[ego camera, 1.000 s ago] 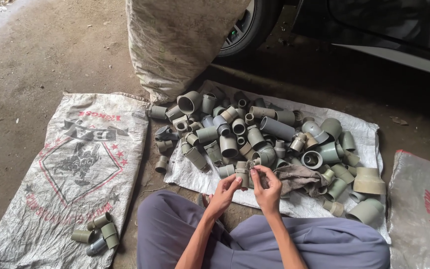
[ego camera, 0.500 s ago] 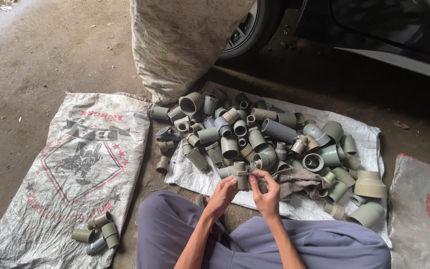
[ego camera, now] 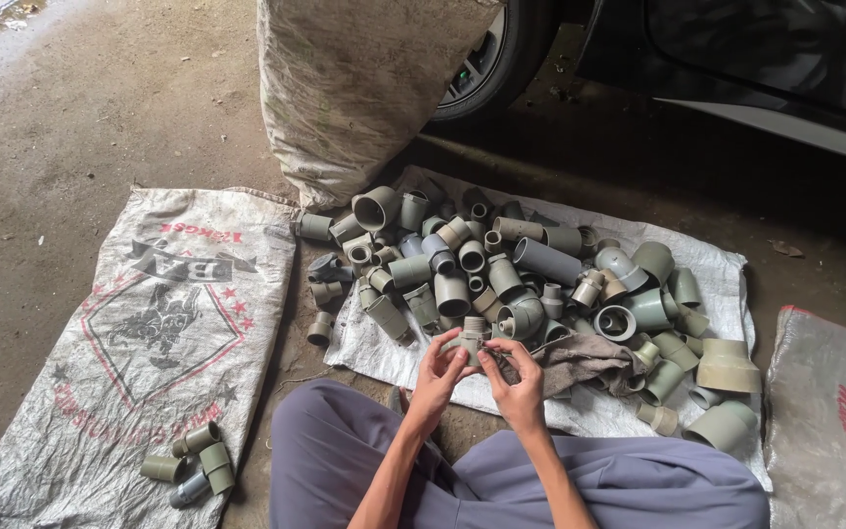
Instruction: Wiping and inspecting grey PVC pipe fittings using a cloth while sitting on the floor.
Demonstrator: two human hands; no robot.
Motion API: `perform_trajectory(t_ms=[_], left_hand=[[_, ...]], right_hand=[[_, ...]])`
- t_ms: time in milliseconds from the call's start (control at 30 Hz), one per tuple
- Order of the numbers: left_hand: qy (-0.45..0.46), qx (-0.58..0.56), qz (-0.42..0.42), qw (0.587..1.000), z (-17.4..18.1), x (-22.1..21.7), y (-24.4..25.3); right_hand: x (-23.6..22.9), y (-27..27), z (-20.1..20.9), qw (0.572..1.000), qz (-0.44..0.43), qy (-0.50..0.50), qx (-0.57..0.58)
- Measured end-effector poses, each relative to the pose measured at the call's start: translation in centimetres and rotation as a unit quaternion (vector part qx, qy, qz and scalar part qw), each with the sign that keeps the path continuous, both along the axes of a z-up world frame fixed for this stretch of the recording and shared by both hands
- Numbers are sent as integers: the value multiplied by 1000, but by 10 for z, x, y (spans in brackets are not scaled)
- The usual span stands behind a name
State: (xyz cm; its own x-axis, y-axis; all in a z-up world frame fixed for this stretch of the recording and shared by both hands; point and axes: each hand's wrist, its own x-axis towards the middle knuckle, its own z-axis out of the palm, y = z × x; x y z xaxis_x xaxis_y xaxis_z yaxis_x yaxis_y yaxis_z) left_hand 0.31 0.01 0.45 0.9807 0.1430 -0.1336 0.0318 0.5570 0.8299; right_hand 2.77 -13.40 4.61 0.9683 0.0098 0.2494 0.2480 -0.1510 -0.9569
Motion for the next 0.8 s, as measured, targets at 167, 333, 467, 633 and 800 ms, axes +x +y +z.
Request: perform_trajectory(t_ms=[167,333,467,633,800], left_hand=[[3,12,20,1000,-22,4,-2],[-14,56,-17,998,-33,6,-7],[-5,52,-21,998,-14,-1,-8],[15,45,-11,999,0,-2,-6],[19,28,-29,999,2,-4,-3]], right_hand=[[1,-6,14,1000,-4,10,12],[11,-4,36,988,-17,-107,-110],[22,-16,13,982,-28,-114,-145],[22,-22,19,988,-61,-88,-111],[17,-14,32,990,-4,-95,-102]])
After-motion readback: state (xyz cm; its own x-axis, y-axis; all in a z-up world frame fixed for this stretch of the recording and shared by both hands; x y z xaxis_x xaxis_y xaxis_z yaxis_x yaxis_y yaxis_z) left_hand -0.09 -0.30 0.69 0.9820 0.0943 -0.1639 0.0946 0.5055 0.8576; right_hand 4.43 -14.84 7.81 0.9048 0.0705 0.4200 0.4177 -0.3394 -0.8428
